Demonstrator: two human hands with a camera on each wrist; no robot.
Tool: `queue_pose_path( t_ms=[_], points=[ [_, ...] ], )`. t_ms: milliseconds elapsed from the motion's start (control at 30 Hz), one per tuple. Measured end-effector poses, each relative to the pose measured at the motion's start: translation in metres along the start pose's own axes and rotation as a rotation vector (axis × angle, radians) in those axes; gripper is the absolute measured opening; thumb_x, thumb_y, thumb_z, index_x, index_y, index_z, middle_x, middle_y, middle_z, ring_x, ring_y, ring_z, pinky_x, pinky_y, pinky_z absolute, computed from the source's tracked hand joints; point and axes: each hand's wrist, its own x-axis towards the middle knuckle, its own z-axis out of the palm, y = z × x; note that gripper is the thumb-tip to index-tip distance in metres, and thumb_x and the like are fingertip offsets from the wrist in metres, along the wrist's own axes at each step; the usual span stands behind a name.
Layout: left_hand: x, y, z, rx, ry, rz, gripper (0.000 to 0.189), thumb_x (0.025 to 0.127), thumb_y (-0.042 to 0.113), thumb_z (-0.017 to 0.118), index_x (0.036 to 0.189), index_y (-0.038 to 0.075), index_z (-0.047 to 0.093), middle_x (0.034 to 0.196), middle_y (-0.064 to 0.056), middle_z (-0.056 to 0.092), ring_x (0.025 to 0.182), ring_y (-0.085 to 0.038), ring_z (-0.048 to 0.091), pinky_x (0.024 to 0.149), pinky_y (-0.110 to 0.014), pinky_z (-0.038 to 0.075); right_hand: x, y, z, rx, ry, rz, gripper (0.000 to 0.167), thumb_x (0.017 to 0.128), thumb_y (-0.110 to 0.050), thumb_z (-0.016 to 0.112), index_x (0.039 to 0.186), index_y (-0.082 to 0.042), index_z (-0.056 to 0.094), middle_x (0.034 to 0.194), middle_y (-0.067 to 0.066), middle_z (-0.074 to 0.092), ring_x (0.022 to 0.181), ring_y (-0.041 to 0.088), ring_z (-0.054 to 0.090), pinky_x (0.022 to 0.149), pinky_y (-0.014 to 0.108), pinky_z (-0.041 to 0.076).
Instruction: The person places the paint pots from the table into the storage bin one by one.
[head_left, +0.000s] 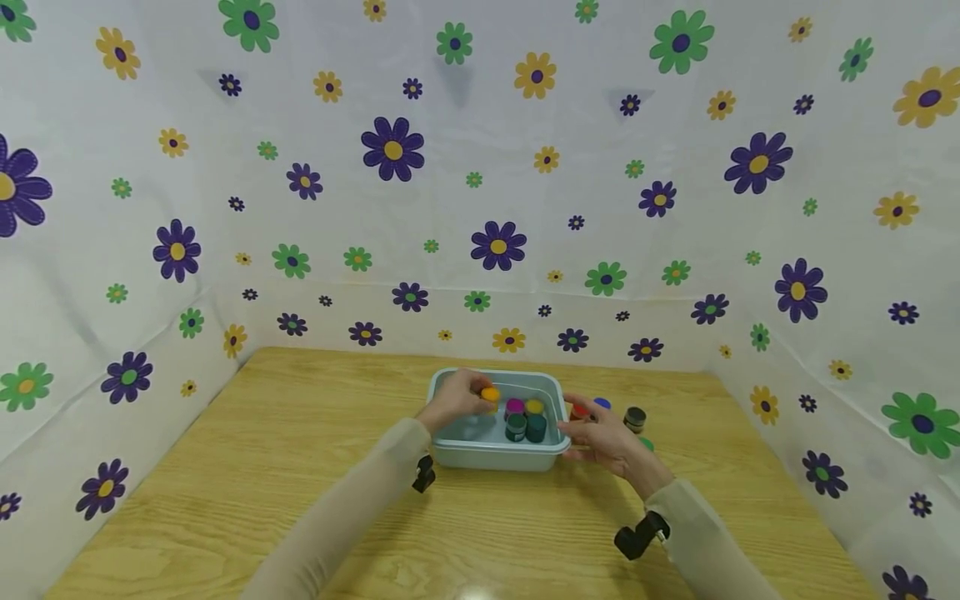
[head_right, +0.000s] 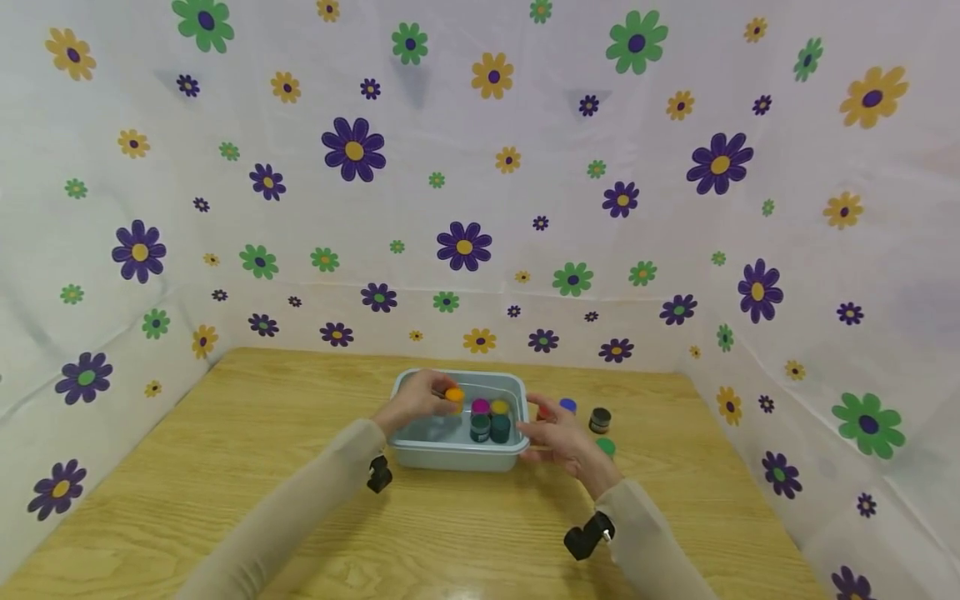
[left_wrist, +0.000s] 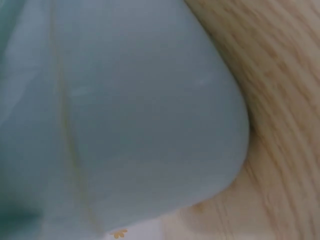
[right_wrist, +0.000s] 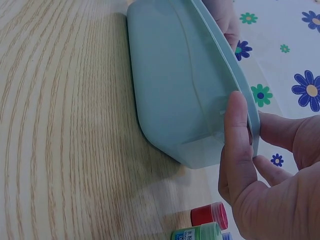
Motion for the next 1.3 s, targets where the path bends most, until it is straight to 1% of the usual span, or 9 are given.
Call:
queue_pose_path(
  t_ms=[200, 367, 533, 667, 733, 900, 1000, 1167, 1300],
  points=[
    [-0.003, -0.001, 0.001, -0.030, -0.050, -0.036, 0.028, 0.083, 0.002, 0.073, 0.109, -0.002, 0.067, 0.103, -0.014, 0.069, 0.080, -0.018, 0.063, 0.071, -0.030, 0.060, -0.001, 0.000, 0.001, -0.001, -0.011, 0.009, 0.067, 0.095, -0.009, 0.063, 0.153, -0.018, 0.030, 0.144, 0.021, 0.030, 0.093, 0.022, 0.061, 0.072, 0.030, 0.061],
    [0.002, 0.000, 0.001, -0.089, -0.051, -0.059, 0.029, 0.082, -0.001, 0.073, 0.110, -0.004, 0.068, 0.105, -0.017, 0.069, 0.078, -0.018, 0.065, 0.072, -0.031, 0.061, -0.001, -0.003, 0.000, -0.002, -0.006, 0.002, 0.068, 0.095, -0.009, 0.063, 0.153, -0.018, 0.030, 0.147, 0.021, 0.028, 0.093, 0.022, 0.061, 0.071, 0.030, 0.061],
    [0.006, -0.001, 0.003, -0.116, -0.041, -0.091, 0.032, 0.079, -0.003, 0.074, 0.110, -0.005, 0.068, 0.105, -0.017, 0.069, 0.078, -0.018, 0.065, 0.072, -0.031, 0.062, -0.001, -0.003, 0.000, 0.000, -0.003, 0.004, 0.068, 0.095, -0.009, 0.064, 0.153, -0.018, 0.031, 0.144, 0.020, 0.029, 0.092, 0.022, 0.060, 0.070, 0.030, 0.061],
    [0.007, -0.002, 0.005, -0.095, -0.030, -0.113, 0.033, 0.077, -0.004, 0.076, 0.109, -0.003, 0.069, 0.105, -0.015, 0.069, 0.078, -0.017, 0.063, 0.071, -0.029, 0.061, -0.001, -0.002, 0.000, -0.002, 0.006, 0.004, 0.067, 0.095, -0.009, 0.064, 0.153, -0.018, 0.032, 0.137, 0.019, 0.034, 0.091, 0.022, 0.060, 0.070, 0.029, 0.061],
    [0.008, -0.003, 0.006, -0.085, -0.029, -0.117, 0.034, 0.076, -0.005, 0.077, 0.109, -0.003, 0.069, 0.104, -0.015, 0.069, 0.078, -0.017, 0.063, 0.071, -0.029, 0.061, 0.000, -0.002, -0.001, -0.001, 0.005, 0.004, 0.067, 0.095, -0.009, 0.064, 0.153, -0.018, 0.032, 0.138, 0.019, 0.034, 0.092, 0.022, 0.061, 0.070, 0.030, 0.061],
    [0.007, -0.004, 0.008, -0.013, -0.027, -0.106, 0.034, 0.073, -0.004, 0.078, 0.106, -0.004, 0.070, 0.101, -0.014, 0.069, 0.081, -0.019, 0.061, 0.072, -0.029, 0.059, -0.001, -0.002, 0.000, 0.003, -0.005, 0.006, 0.068, 0.095, -0.008, 0.064, 0.153, -0.018, 0.031, 0.141, 0.020, 0.032, 0.094, 0.022, 0.061, 0.071, 0.030, 0.062],
    [0.007, -0.004, 0.010, 0.030, -0.024, -0.112, 0.033, 0.073, -0.002, 0.079, 0.105, -0.002, 0.070, 0.101, -0.013, 0.069, 0.085, -0.019, 0.060, 0.076, -0.029, 0.057, -0.001, -0.003, 0.000, -0.001, -0.004, 0.007, 0.068, 0.095, -0.009, 0.064, 0.153, -0.018, 0.031, 0.139, 0.020, 0.033, 0.092, 0.022, 0.061, 0.070, 0.030, 0.062],
    [0.007, 0.000, 0.010, 0.013, -0.036, -0.154, 0.034, 0.076, 0.001, 0.078, 0.109, 0.000, 0.069, 0.110, -0.013, 0.068, 0.092, -0.021, 0.061, 0.085, -0.034, 0.057, -0.002, -0.004, 0.000, -0.008, 0.003, 0.006, 0.067, 0.095, -0.010, 0.064, 0.153, -0.019, 0.031, 0.135, 0.019, 0.036, 0.089, 0.020, 0.062, 0.068, 0.029, 0.061],
    [0.006, 0.001, 0.010, -0.010, -0.042, -0.153, 0.036, 0.078, 0.000, 0.075, 0.113, -0.001, 0.068, 0.114, -0.015, 0.067, 0.095, -0.022, 0.061, 0.088, -0.035, 0.056, -0.002, -0.003, 0.001, -0.005, -0.001, 0.005, 0.068, 0.095, -0.010, 0.064, 0.153, -0.018, 0.030, 0.139, 0.020, 0.033, 0.088, 0.020, 0.062, 0.067, 0.028, 0.061]
  ],
)
